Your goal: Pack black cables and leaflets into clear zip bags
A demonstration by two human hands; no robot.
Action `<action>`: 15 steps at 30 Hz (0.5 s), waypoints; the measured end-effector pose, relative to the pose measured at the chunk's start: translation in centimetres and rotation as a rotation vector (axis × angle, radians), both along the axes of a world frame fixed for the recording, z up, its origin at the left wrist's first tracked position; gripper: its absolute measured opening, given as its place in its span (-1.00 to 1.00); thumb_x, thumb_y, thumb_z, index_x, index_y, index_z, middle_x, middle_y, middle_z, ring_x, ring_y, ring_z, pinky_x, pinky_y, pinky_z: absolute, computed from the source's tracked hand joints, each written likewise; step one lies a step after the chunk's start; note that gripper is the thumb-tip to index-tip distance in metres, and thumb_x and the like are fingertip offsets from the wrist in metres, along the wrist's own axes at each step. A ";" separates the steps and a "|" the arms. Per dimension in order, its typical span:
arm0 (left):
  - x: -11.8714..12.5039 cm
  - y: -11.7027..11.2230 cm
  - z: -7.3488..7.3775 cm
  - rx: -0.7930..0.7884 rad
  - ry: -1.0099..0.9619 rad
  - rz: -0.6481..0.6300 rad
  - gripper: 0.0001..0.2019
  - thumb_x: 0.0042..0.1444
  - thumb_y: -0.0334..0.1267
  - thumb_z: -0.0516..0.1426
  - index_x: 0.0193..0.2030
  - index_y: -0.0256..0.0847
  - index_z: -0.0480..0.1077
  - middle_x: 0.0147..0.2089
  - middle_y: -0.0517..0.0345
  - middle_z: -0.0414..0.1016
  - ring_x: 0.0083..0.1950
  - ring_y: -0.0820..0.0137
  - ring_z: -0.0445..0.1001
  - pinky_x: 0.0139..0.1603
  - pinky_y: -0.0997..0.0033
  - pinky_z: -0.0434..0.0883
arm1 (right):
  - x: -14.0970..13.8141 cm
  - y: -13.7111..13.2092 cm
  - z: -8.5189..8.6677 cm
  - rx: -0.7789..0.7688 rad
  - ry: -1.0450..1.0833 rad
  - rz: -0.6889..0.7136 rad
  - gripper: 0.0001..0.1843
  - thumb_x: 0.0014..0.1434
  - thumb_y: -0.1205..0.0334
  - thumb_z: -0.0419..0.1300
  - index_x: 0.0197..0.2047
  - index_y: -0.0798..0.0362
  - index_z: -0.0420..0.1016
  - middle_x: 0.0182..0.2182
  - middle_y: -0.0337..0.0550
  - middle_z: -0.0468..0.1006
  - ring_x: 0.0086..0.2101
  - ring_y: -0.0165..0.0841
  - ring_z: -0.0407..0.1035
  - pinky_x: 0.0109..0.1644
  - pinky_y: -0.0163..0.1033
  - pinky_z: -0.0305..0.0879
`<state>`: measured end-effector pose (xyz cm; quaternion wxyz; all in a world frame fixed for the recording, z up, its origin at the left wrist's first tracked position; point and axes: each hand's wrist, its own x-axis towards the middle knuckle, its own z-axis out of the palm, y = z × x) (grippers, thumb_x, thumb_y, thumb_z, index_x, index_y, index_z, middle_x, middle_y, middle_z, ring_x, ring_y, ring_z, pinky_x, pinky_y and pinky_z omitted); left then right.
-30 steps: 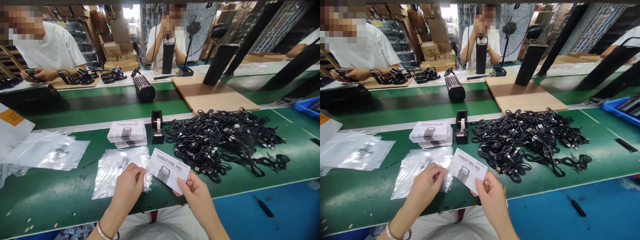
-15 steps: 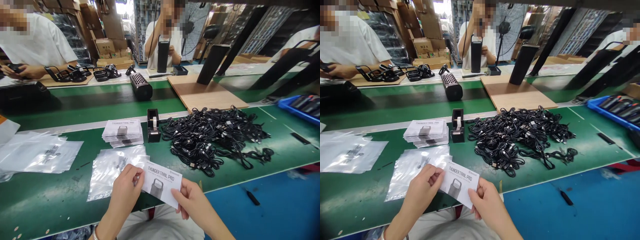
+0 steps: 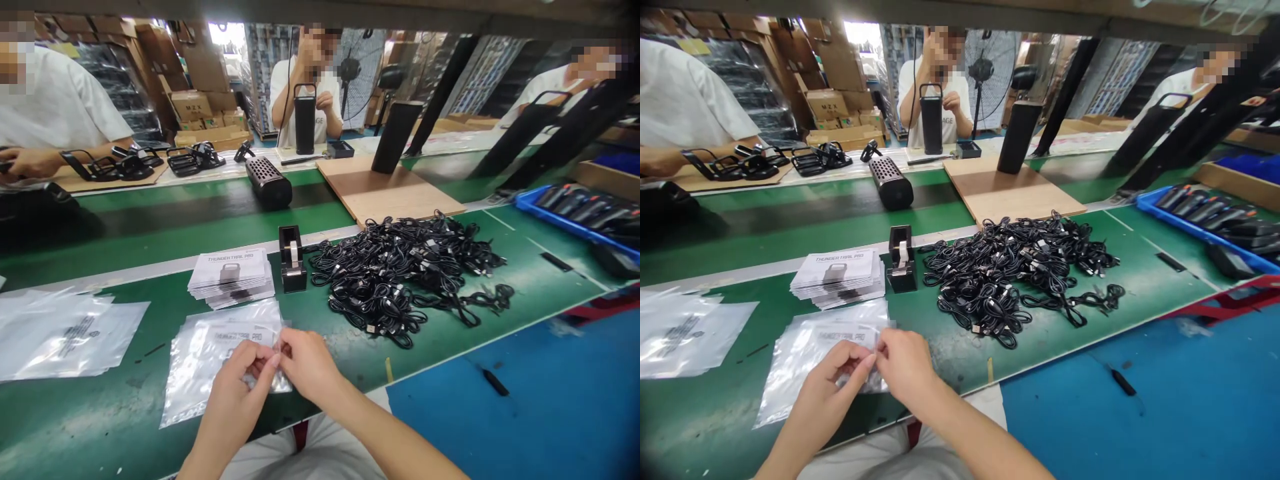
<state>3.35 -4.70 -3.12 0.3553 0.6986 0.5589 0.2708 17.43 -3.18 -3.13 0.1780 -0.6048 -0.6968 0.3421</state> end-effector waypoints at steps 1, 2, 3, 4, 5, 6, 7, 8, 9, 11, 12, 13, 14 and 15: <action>-0.1 0.2 -0.1 -0.022 -0.024 0.013 -0.82 0.11 -0.15 0.01 -0.41 -0.16 0.33 -0.42 0.19 0.34 -0.39 0.40 0.34 -0.35 0.45 0.32 | 0.0 0.5 0.4 0.064 -0.098 -0.003 -0.90 0.10 0.31 0.10 -0.44 0.05 0.39 -0.45 -0.19 0.52 -0.40 -0.34 0.43 -0.38 -0.34 0.24; -0.2 0.4 -0.3 -0.042 -0.039 0.032 -0.82 0.11 -0.14 0.01 -0.40 -0.16 0.32 -0.41 0.20 0.34 -0.39 0.40 0.35 -0.35 0.45 0.32 | 0.4 0.8 0.9 0.105 -0.187 -0.018 -0.92 0.10 0.28 0.11 -0.40 0.05 0.39 -0.41 -0.17 0.51 -0.37 -0.31 0.43 -0.37 -0.32 0.24; -0.3 0.5 -0.4 -0.060 -0.042 0.056 -0.82 0.11 -0.13 0.01 -0.39 -0.16 0.32 -0.41 0.20 0.35 -0.39 0.40 0.35 -0.35 0.45 0.32 | 1.0 1.2 1.4 0.139 -0.289 -0.045 -0.94 0.12 0.26 0.11 -0.35 0.05 0.38 -0.36 -0.14 0.49 -0.38 -0.30 0.43 -0.39 -0.31 0.24; -0.4 0.7 -0.5 -0.076 -0.032 0.079 -0.81 0.10 -0.12 0.02 -0.40 -0.16 0.32 -0.42 0.20 0.35 -0.40 0.40 0.35 -0.36 0.45 0.32 | 1.7 1.5 1.9 0.183 -0.425 -0.071 -0.93 0.12 0.27 0.11 -0.29 0.05 0.37 -0.32 -0.12 0.46 -0.39 -0.31 0.43 -0.42 -0.31 0.24; -0.5 0.8 -0.6 -0.083 -0.014 0.099 -0.81 0.09 -0.11 0.02 -0.40 -0.15 0.32 -0.43 0.21 0.36 -0.42 0.40 0.35 -0.38 0.45 0.32 | 2.6 1.7 2.2 0.226 -0.568 -0.090 -0.91 0.12 0.31 0.11 -0.25 0.06 0.35 -0.30 -0.10 0.43 -0.41 -0.32 0.42 -0.45 -0.32 0.24; -0.5 0.8 -0.7 -0.083 0.008 0.111 -0.81 0.09 -0.10 0.02 -0.41 -0.15 0.32 -0.43 0.21 0.36 -0.43 0.40 0.35 -0.38 0.45 0.32 | 3.4 2.0 2.3 0.260 -0.691 -0.090 -0.87 0.11 0.38 0.11 -0.22 0.07 0.34 -0.30 -0.09 0.41 -0.41 -0.32 0.42 -0.48 -0.32 0.24; -0.5 0.9 -0.7 -0.078 0.029 0.117 -0.80 0.09 -0.10 0.02 -0.41 -0.15 0.32 -0.44 0.22 0.37 -0.44 0.40 0.35 -0.39 0.45 0.32 | 4.2 2.2 2.4 0.282 -0.774 -0.072 -0.83 0.09 0.45 0.10 -0.21 0.09 0.34 -0.30 -0.09 0.40 -0.41 -0.30 0.41 -0.49 -0.32 0.24; -0.4 0.9 -0.7 -0.071 0.044 0.119 -0.80 0.09 -0.10 0.02 -0.41 -0.14 0.32 -0.44 0.22 0.36 -0.45 0.40 0.34 -0.40 0.45 0.32 | 4.7 2.3 2.3 0.294 -0.824 -0.038 -0.79 0.06 0.52 0.08 -0.22 0.10 0.34 -0.31 -0.08 0.39 -0.39 -0.28 0.41 -0.49 -0.31 0.24; -0.4 0.9 -0.8 -0.064 0.057 0.118 -0.80 0.09 -0.09 0.01 -0.41 -0.14 0.32 -0.44 0.23 0.36 -0.45 0.41 0.34 -0.41 0.45 0.32 | 5.1 2.5 2.1 0.301 -0.846 0.001 -0.76 0.04 0.56 0.07 -0.23 0.12 0.35 -0.31 -0.06 0.39 -0.38 -0.26 0.40 -0.48 -0.30 0.25; -0.2 0.9 -0.9 -0.055 0.078 0.116 -0.80 0.09 -0.09 0.01 -0.41 -0.13 0.32 -0.44 0.24 0.35 -0.47 0.42 0.33 -0.43 0.46 0.31 | 5.3 2.7 1.7 0.295 -0.846 0.050 -0.77 0.03 0.60 0.04 -0.28 0.15 0.37 -0.31 -0.02 0.38 -0.38 -0.25 0.40 -0.48 -0.29 0.27; -0.2 0.9 -0.9 -0.055 0.089 0.116 -0.80 0.09 -0.09 0.01 -0.41 -0.13 0.32 -0.44 0.24 0.35 -0.47 0.42 0.33 -0.43 0.46 0.31 | 5.2 2.7 1.6 0.287 -0.839 0.060 -0.78 0.03 0.61 0.04 -0.31 0.16 0.38 -0.32 -0.01 0.38 -0.40 -0.27 0.40 -0.48 -0.29 0.27; -0.1 0.9 -1.0 -0.055 0.098 0.115 -0.80 0.09 -0.09 0.00 -0.41 -0.13 0.32 -0.45 0.24 0.34 -0.47 0.42 0.32 -0.44 0.45 0.31 | 5.2 2.8 1.6 0.279 -0.830 0.069 -0.78 0.03 0.61 0.03 -0.35 0.16 0.38 -0.33 -0.02 0.37 -0.43 -0.31 0.40 -0.48 -0.31 0.26; -0.1 0.9 -1.0 -0.055 0.105 0.114 -0.80 0.10 -0.09 0.00 -0.41 -0.13 0.31 -0.45 0.24 0.34 -0.47 0.42 0.32 -0.43 0.45 0.31 | 5.1 2.7 1.6 0.275 -0.813 0.080 -0.79 0.04 0.61 0.03 -0.37 0.14 0.38 -0.34 -0.05 0.37 -0.47 -0.35 0.40 -0.48 -0.33 0.26; 0.0 0.9 -1.0 -0.056 0.111 0.111 -0.80 0.10 -0.09 0.00 -0.40 -0.13 0.31 -0.44 0.24 0.34 -0.47 0.42 0.32 -0.43 0.45 0.31 | 5.0 2.7 1.7 0.274 -0.787 0.089 -0.79 0.05 0.59 0.03 -0.37 0.12 0.38 -0.36 -0.08 0.36 -0.49 -0.39 0.39 -0.48 -0.34 0.25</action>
